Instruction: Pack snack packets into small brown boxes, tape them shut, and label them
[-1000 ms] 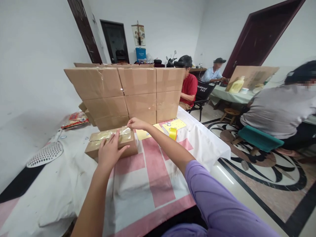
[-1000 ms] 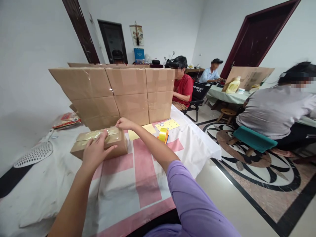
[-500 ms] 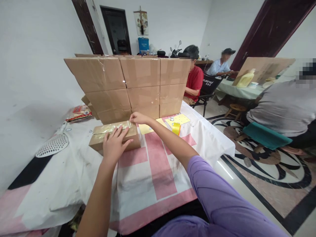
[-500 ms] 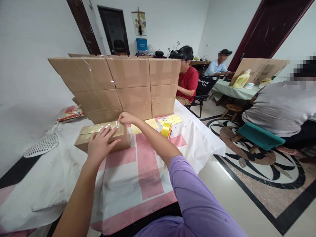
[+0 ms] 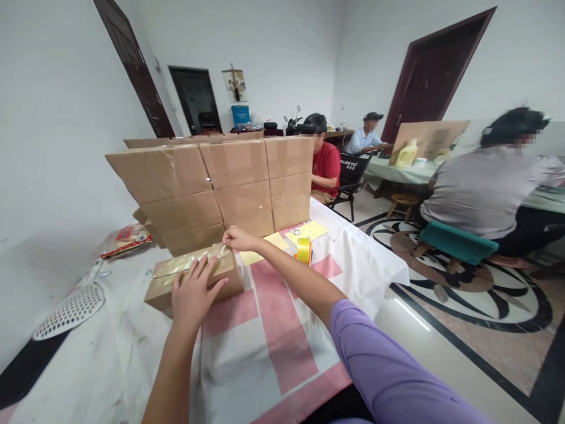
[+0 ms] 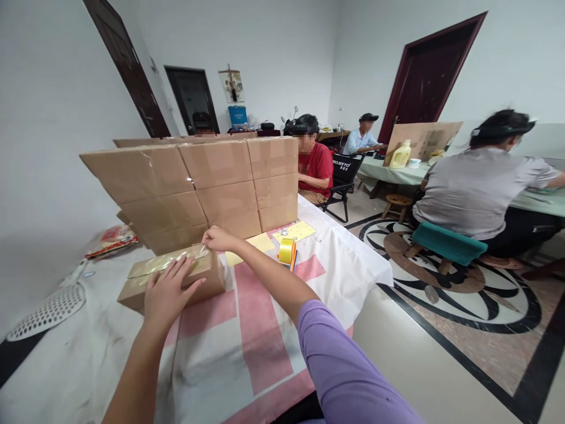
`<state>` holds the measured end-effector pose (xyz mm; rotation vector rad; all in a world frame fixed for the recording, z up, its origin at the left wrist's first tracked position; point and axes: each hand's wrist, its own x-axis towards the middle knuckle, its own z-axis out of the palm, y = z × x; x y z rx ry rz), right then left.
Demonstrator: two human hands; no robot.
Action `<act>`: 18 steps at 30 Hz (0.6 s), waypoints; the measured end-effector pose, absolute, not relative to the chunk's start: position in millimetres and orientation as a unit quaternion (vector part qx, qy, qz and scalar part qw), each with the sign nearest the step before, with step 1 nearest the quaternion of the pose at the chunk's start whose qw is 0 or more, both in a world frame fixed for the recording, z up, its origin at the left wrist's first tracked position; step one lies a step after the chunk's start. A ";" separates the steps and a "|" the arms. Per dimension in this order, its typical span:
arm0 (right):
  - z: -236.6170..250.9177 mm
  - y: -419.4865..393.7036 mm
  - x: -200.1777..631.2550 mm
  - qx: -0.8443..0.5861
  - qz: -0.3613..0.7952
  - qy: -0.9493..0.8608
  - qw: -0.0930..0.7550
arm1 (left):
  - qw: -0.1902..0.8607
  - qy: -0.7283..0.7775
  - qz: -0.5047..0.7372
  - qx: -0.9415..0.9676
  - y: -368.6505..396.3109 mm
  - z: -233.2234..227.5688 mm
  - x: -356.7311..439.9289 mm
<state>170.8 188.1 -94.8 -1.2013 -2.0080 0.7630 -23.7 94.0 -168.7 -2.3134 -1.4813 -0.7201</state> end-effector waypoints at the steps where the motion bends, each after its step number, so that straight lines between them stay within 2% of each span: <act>1: -91.9 186.5 172.4 -0.456 0.286 -0.765 0.353 | 0.146 -0.517 -0.251 -0.805 93.9 -168.6 -23.9; 6: -70.1 173.0 186.6 -0.423 0.305 -0.760 0.389 | 0.130 -0.536 -0.246 -0.797 94.3 -166.4 -23.9; 13: -47.3 148.0 196.8 -0.363 0.466 -0.737 0.329 | 0.102 -0.559 -0.249 -0.785 95.3 -162.2 -21.2; 18: -63.1 161.8 194.3 -0.418 0.445 -0.737 0.288 | 0.115 -0.558 -0.244 -0.785 94.3 -162.4 -20.9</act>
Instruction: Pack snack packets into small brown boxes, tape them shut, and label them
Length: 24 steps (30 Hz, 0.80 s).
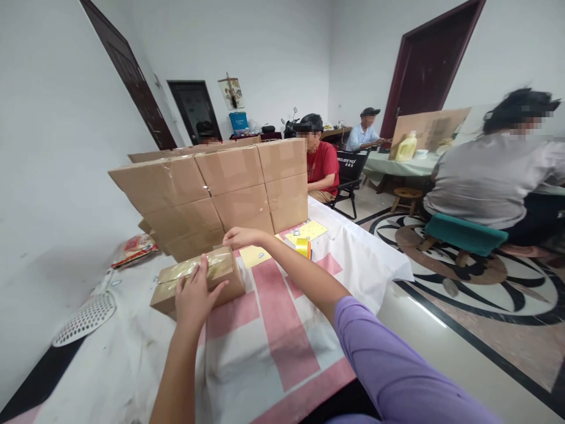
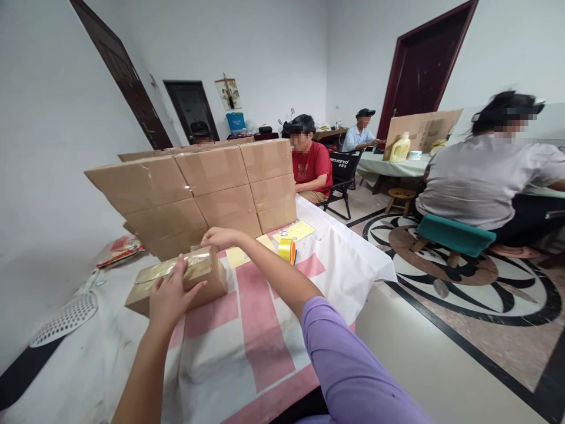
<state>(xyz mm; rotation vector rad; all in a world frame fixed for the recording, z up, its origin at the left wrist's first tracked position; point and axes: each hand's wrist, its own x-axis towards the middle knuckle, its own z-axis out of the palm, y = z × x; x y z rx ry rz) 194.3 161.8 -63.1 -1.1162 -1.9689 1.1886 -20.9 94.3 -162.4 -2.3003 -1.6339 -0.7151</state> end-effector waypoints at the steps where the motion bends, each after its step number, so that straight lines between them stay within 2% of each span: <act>1: -68.5 166.2 193.2 -0.425 0.440 -0.739 0.283 | 0.121 -0.554 -0.242 -0.787 94.0 -162.8 -21.1; 11: -94.2 186.7 186.4 -0.457 0.371 -0.762 0.270 | 0.141 -0.539 -0.234 -0.797 89.6 -163.2 -20.3; 24: -68.2 175.9 183.4 -0.379 0.317 -0.817 0.299 | 0.109 -0.547 -0.247 -0.792 87.9 -160.2 -19.3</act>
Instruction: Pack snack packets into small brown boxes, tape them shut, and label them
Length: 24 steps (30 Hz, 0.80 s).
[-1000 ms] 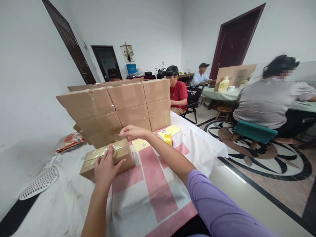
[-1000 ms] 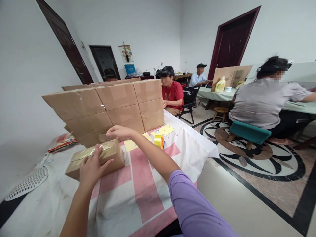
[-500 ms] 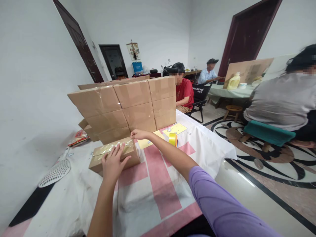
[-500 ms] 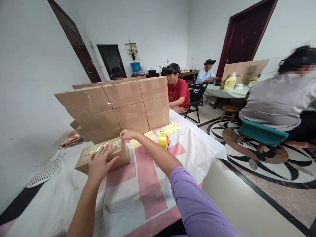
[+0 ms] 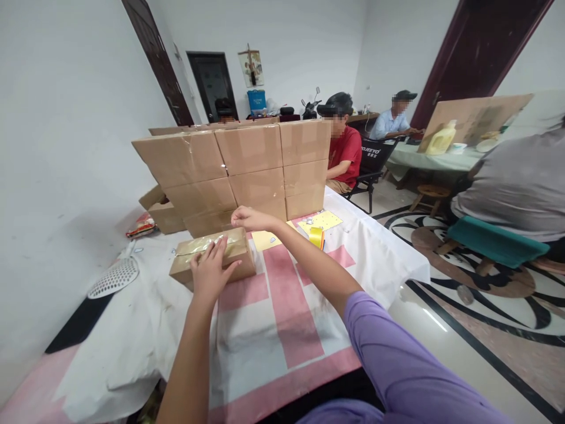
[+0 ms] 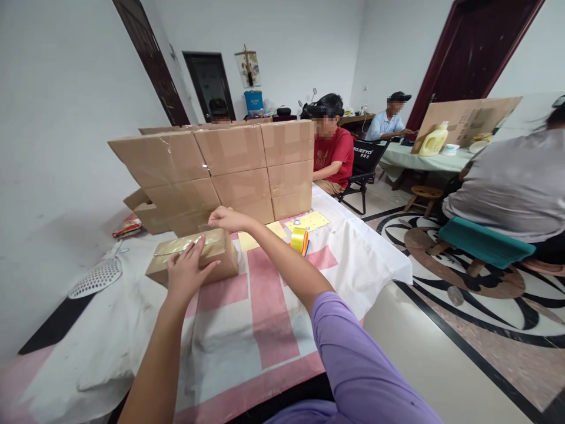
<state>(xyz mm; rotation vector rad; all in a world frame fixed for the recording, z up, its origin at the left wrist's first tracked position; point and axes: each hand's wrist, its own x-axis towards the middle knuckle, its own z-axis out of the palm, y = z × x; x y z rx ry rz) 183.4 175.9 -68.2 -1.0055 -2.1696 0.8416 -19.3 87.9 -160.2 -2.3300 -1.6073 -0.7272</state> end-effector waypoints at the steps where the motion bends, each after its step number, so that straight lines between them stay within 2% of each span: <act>1: -66.1 174.1 183.1 -0.376 0.311 -0.819 0.303 | 0.102 -0.551 -0.248 -0.790 87.9 -159.5 -19.2; 4: -60.2 168.2 182.2 -0.362 0.336 -0.813 0.309 | 0.075 -0.560 -0.263 -0.782 88.5 -158.6 -18.8; 10: -46.5 153.2 180.3 -0.345 0.494 -0.746 0.284 | 0.068 -0.572 -0.267 -0.772 88.5 -159.1 -17.8; 16: -57.9 160.3 174.5 -0.439 0.422 -0.754 0.244 | 0.070 -0.567 -0.270 -0.775 85.3 -157.8 -17.9; 24: -83.5 177.4 174.5 -0.491 0.315 -0.788 0.200 | 0.124 -0.545 -0.234 -0.796 85.9 -162.9 -19.9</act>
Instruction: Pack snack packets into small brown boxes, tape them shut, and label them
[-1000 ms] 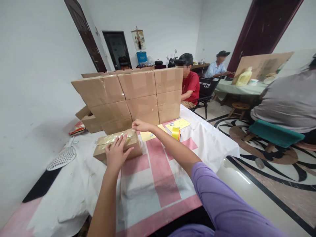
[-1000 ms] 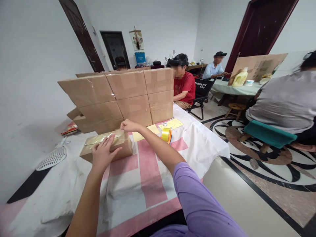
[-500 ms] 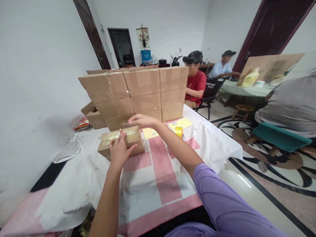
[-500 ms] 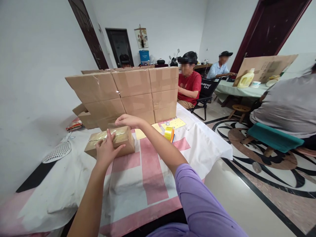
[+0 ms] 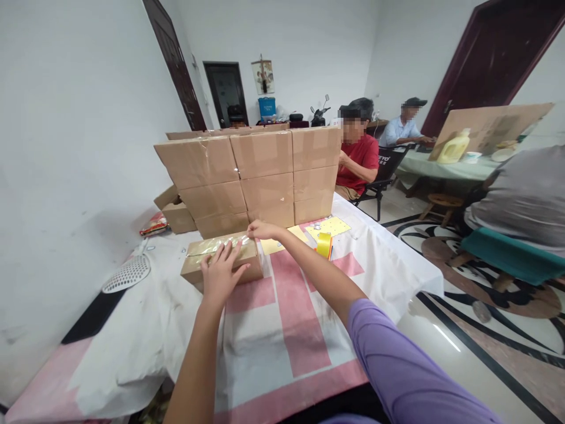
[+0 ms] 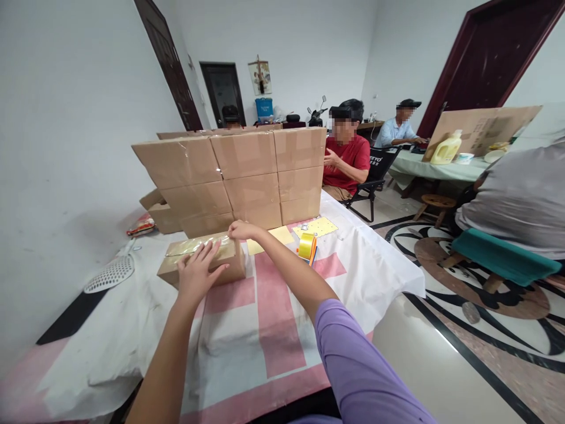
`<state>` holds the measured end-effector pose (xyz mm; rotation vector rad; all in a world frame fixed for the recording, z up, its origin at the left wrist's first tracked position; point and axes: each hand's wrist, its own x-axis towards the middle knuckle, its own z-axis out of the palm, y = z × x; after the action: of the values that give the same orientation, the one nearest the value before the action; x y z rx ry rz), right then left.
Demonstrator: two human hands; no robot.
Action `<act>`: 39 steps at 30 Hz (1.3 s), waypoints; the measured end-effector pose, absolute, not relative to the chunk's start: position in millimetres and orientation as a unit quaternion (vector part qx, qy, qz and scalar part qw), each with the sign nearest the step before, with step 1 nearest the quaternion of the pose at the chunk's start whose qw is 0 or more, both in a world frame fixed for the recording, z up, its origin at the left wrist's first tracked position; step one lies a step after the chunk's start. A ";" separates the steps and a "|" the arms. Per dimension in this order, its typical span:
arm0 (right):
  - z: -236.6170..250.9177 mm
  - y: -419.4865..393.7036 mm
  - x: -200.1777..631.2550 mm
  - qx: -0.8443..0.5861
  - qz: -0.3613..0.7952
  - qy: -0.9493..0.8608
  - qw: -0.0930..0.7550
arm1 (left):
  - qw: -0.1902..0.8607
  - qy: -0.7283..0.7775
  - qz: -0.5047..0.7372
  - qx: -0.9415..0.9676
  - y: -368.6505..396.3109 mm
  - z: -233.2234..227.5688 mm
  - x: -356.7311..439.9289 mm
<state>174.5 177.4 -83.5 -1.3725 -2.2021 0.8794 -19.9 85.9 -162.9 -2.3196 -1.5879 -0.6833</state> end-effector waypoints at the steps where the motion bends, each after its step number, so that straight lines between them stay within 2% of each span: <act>1: -84.7 178.8 174.3 -0.496 0.301 -0.791 0.195 | 0.128 -0.545 -0.230 -0.796 85.9 -162.8 -19.9; 11: -102.5 184.7 169.0 -0.539 0.193 -0.796 0.196 | 0.162 -0.528 -0.238 -0.799 90.2 -169.0 -22.8; 21: -133.3 188.3 157.3 -0.518 0.142 -0.786 0.306 | 0.188 -0.522 -0.239 -0.797 93.8 -172.1 -24.0; 33: -154.1 187.6 157.1 -0.509 0.218 -0.689 0.467 | 0.187 -0.534 -0.241 -0.789 89.5 -170.5 -21.8; 39: -166.0 188.9 151.4 -0.523 0.281 -0.624 0.508 | 0.200 -0.527 -0.239 -0.791 88.3 -170.8 -19.3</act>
<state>151.4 188.9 -166.0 -1.2597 -1.5046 0.6774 -19.3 88.3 -170.8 -2.2096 -1.4730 -0.6686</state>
